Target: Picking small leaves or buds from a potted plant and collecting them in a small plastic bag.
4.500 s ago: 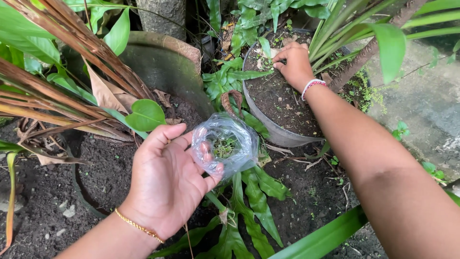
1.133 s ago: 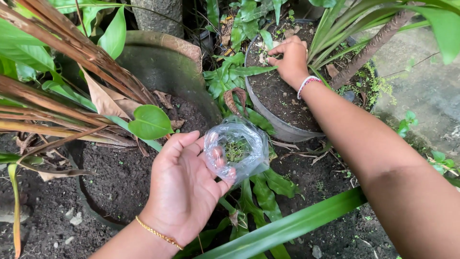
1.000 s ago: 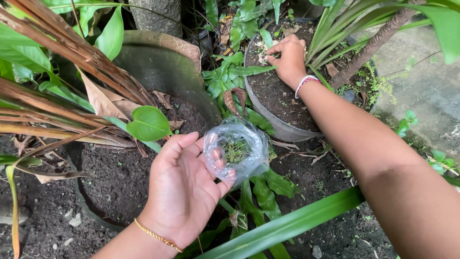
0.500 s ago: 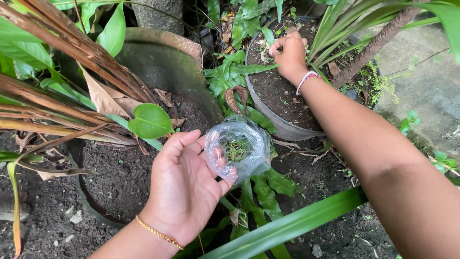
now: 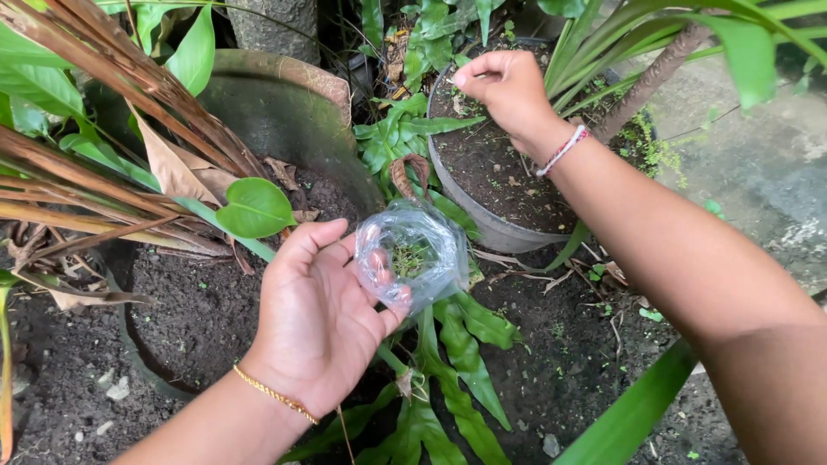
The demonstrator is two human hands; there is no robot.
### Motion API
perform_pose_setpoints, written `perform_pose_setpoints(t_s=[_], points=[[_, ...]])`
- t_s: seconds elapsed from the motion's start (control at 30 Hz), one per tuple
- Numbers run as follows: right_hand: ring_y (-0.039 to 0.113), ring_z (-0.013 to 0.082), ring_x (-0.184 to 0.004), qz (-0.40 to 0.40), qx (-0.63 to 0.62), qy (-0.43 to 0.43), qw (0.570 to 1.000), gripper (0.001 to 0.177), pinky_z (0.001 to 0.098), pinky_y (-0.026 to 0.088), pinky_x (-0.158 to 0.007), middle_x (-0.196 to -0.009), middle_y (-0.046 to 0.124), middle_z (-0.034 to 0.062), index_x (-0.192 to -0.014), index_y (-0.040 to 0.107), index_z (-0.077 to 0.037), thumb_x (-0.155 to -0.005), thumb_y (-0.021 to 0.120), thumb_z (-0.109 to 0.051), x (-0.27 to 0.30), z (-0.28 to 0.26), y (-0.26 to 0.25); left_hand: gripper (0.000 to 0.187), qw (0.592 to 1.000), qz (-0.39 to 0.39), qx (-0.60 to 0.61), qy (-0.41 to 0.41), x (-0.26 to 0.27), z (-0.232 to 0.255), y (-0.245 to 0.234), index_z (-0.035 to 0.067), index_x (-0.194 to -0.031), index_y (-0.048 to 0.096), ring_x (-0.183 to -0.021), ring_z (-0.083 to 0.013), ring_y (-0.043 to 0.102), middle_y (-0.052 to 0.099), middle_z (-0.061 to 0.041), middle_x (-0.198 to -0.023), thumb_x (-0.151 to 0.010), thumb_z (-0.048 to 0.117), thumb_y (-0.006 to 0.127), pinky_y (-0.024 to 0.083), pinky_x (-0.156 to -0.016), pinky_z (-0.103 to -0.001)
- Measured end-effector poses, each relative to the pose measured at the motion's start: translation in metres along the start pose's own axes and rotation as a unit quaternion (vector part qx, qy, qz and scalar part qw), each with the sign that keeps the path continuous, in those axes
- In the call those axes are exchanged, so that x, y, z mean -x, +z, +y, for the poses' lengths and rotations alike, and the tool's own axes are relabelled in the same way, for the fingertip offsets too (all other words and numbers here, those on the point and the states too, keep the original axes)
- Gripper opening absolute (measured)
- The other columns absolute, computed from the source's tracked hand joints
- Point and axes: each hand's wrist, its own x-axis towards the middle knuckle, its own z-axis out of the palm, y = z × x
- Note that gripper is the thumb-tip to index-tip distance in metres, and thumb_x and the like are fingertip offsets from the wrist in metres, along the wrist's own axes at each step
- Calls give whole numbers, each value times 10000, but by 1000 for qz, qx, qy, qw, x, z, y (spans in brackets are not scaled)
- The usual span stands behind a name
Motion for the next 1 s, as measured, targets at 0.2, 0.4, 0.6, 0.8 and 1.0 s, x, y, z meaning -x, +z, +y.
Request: perform_pose_setpoints(t_s=[0.2,0.4,0.6,0.8,1.0], points=[[733,96,-900,-110,-34,-23,993,49,258,649,-959,-960,770,32,-915,724,-124,-917,723,-75,53,-50,-3,267,1000,-6,8,3,-2,-3,4,115,-957,563,-631,-161,469,504,-8,-723,-858,364,565,419,-639,-334],[716,93,-844,-220,-76,-70,970,47,255,621,-899,-894,765,5,-919,746,-128,-877,767,-126,96,-71,-11,361,1000,-14,-7,20,2,0,9,85,-1051,613,-688,-196,525,526,-14,-746,-846,373,540,443,-651,-342],[612,130,-999,-280,-38,-113,953,113,322,510,-988,-1027,669,-8,-933,782,-188,-824,810,-200,123,-83,-12,358,999,-35,5,33,6,6,9,73,-1036,585,-684,-211,537,557,-41,-794,-846,374,552,436,-613,-339],[611,151,-1057,-276,39,-175,944,103,336,462,-906,-1098,650,-1,-934,786,-237,-841,794,-281,141,-89,-4,339,999,-19,0,46,12,8,12,83,-990,556,-701,-196,521,531,-43,-801,-855,392,533,446,-657,-345],[743,148,-969,-265,75,-243,930,143,295,573,-860,-1037,785,43,-1034,781,-143,-908,718,-163,141,-83,6,379,999,-30,8,45,16,6,13,68,-1059,592,-711,-193,546,582,-48,-841,-851,380,536,444,-632,-327]])
